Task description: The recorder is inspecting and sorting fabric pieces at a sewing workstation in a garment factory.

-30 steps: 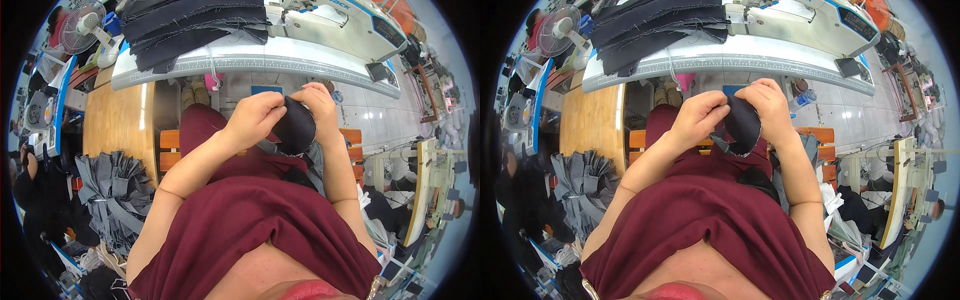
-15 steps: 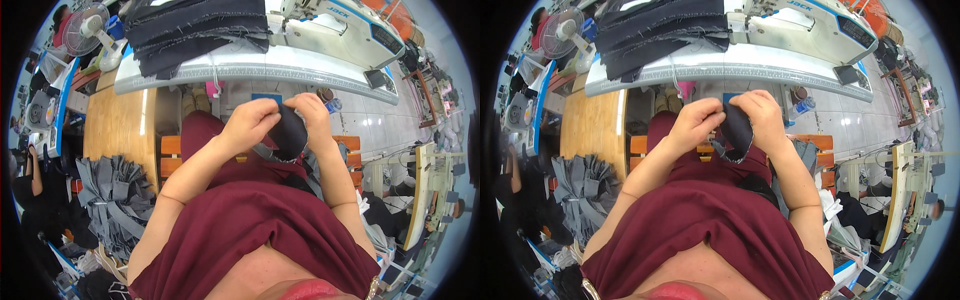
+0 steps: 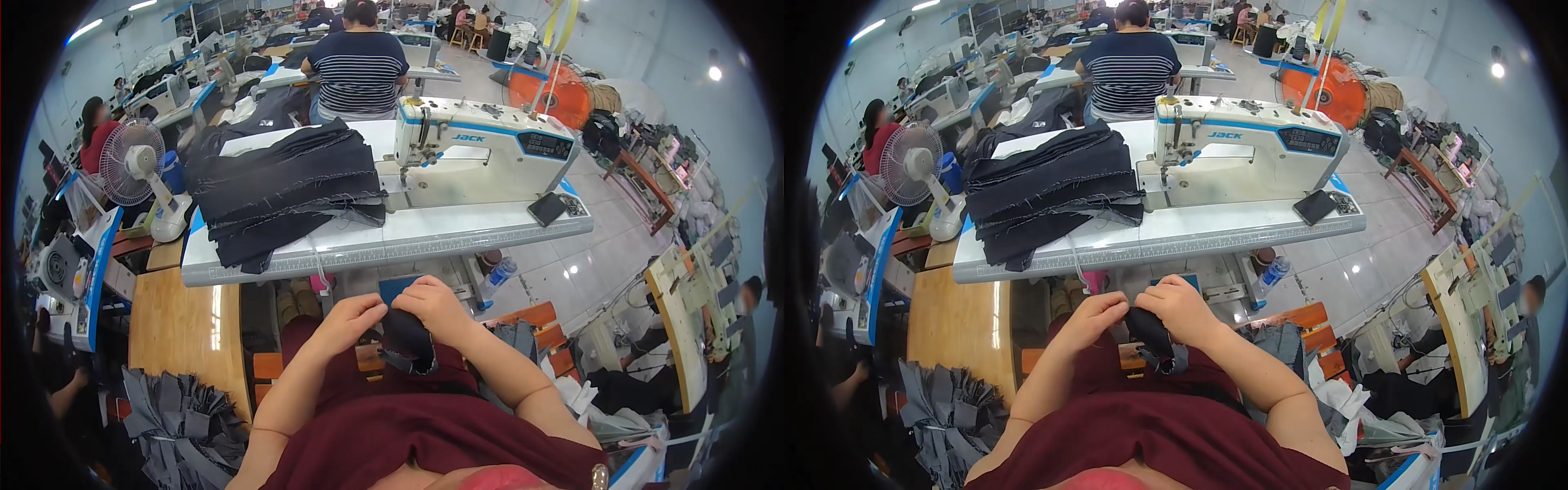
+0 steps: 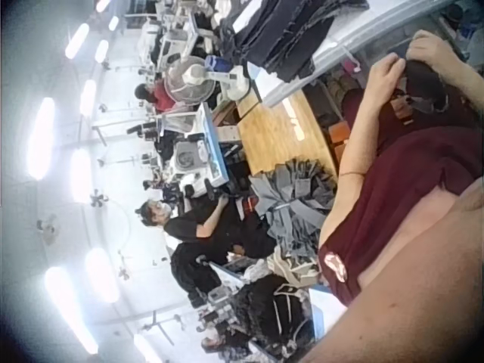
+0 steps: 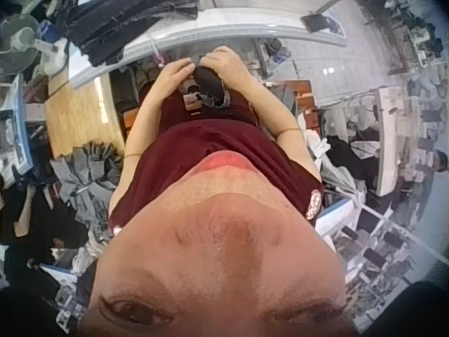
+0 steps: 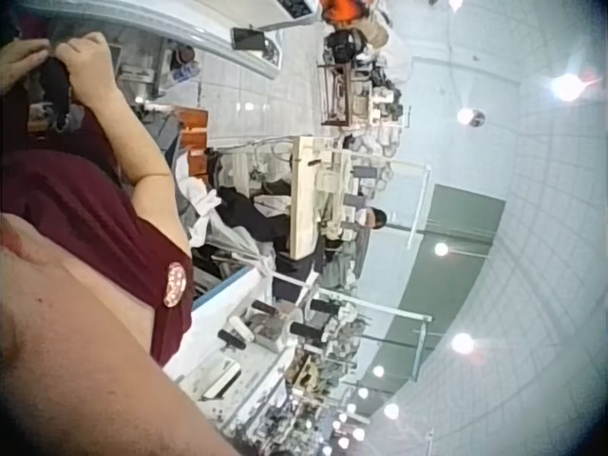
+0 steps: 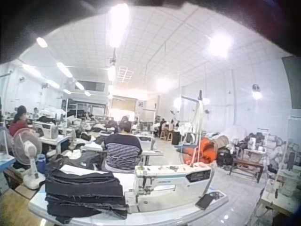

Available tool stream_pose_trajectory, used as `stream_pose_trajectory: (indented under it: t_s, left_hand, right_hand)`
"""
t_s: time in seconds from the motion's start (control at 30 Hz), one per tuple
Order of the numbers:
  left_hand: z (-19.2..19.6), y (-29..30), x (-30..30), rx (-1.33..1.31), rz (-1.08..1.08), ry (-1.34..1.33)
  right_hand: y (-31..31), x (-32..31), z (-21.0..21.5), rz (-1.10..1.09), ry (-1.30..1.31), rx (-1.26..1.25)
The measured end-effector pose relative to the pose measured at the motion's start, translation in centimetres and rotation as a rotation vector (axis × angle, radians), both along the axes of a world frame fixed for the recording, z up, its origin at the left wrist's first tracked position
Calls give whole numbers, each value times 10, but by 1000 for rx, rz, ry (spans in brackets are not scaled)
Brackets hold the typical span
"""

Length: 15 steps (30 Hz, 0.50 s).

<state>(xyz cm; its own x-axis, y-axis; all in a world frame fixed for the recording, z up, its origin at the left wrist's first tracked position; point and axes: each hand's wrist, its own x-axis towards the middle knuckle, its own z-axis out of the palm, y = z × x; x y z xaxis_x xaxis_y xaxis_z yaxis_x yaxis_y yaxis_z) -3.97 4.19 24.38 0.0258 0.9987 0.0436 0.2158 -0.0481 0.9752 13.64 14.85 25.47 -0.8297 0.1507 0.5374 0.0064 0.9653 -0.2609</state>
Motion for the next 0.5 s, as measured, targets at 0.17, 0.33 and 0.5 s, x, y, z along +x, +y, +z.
stream_pose_trajectory:
  t_s: [0.17, 0.33, 0.5]
  left_hand:
    - [12, -5, 0, -6, -78, 104]
    - [5, -2, 0, 142, -105, 100]
    - [20, 6, -6, 235, -26, 61]
  right_hand:
    - [0, 7, 8, 42, -46, -31]
    - [-4, 9, 19, 22, -48, -372]
    - [3, 11, 23, 130, 98, -352]
